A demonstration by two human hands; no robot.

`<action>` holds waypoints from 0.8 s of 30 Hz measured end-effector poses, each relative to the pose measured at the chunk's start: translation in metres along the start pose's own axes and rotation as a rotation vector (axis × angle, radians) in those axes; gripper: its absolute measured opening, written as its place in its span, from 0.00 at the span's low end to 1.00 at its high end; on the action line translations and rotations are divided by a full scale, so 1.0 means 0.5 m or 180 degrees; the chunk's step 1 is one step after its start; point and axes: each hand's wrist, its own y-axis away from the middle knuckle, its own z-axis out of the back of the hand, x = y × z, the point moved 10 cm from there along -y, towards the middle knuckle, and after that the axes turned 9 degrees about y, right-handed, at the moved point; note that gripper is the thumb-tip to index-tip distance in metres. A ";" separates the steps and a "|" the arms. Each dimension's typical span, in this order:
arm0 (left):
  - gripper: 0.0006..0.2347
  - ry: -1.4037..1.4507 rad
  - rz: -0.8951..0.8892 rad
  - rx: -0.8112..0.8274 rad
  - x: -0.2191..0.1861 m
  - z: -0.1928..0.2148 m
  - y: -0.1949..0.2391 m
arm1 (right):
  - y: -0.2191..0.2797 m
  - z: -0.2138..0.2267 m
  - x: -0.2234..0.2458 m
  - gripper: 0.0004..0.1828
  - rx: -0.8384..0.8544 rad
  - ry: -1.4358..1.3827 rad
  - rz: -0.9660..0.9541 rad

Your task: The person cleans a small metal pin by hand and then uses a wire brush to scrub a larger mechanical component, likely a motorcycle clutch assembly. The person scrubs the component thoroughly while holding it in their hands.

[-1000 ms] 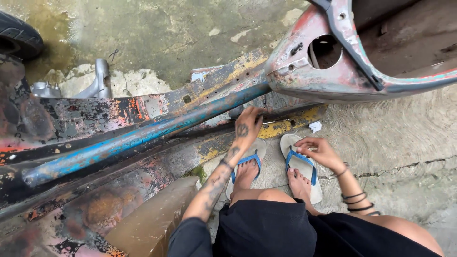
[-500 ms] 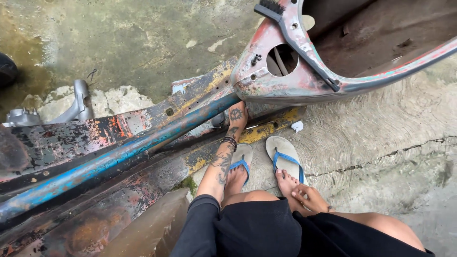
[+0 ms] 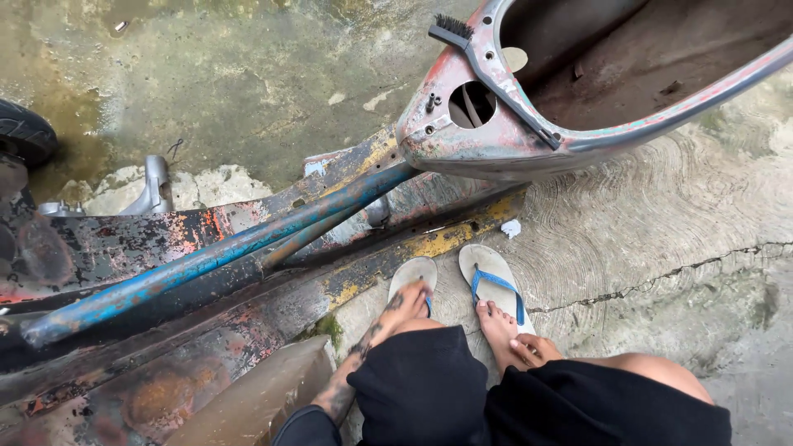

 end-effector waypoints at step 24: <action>0.08 0.6310 0.0661 0.0335 0.420 0.050 -0.163 | -0.255 0.030 -0.001 0.34 -0.0377 0.1391 -0.0431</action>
